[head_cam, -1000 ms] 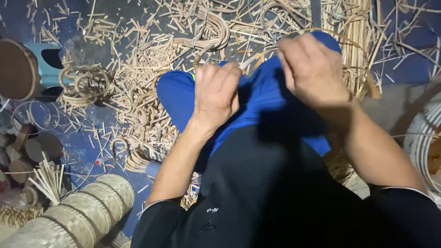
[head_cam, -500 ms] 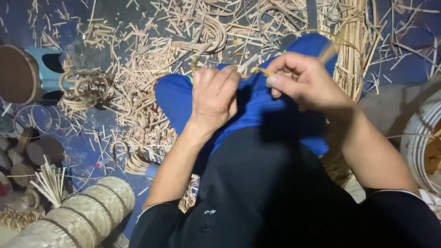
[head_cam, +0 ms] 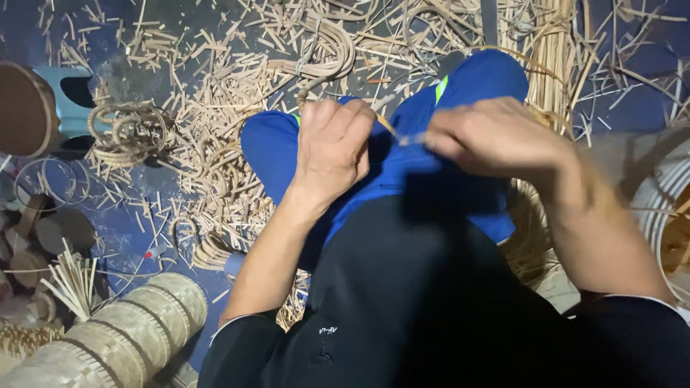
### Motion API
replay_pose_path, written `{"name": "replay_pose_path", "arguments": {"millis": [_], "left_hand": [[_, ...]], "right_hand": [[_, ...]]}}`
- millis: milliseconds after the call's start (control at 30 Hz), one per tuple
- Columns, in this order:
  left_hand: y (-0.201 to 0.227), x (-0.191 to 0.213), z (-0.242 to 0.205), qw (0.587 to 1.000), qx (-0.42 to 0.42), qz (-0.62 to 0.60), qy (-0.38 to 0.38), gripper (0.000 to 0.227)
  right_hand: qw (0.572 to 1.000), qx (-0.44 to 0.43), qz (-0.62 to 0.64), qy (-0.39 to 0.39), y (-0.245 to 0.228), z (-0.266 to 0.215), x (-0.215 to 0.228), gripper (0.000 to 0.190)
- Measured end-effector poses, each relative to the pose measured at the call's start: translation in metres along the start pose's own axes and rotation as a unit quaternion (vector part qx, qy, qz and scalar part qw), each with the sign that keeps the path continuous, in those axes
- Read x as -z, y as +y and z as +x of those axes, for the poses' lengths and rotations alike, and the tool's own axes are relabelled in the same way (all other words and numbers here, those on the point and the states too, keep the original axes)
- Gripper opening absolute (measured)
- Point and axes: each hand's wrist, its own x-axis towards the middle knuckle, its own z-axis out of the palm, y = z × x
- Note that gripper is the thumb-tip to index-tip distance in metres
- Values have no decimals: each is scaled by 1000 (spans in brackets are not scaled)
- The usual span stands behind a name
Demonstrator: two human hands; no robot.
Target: Weaving thin bamboo strips around a frame to create components for a basket or furniture item.
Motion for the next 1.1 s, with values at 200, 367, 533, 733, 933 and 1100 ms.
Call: {"name": "replay_pose_path", "arguments": {"millis": [200, 367, 533, 733, 933, 1100], "left_hand": [[9, -14, 0, 999, 27, -5, -19, 30], [8, -15, -2, 991, 106, -76, 3, 20], [3, -1, 2, 990, 110, -80, 39, 22], [11, -9, 6, 990, 100, -75, 57, 22], [8, -6, 2, 993, 86, -66, 50, 27], [-15, 26, 11, 996, 60, 37, 51, 38]], "right_hand": [[901, -86, -339, 257, 27, 10, -27, 15], [890, -11, 366, 271, 31, -5, -33, 17], [979, -81, 139, 126, -3, -5, -19, 18], [918, -110, -286, 253, 20, -1, -41, 16], [925, -51, 199, 320, 13, -14, -28, 22], [991, -34, -123, 42, 32, -19, 27, 28]]}}
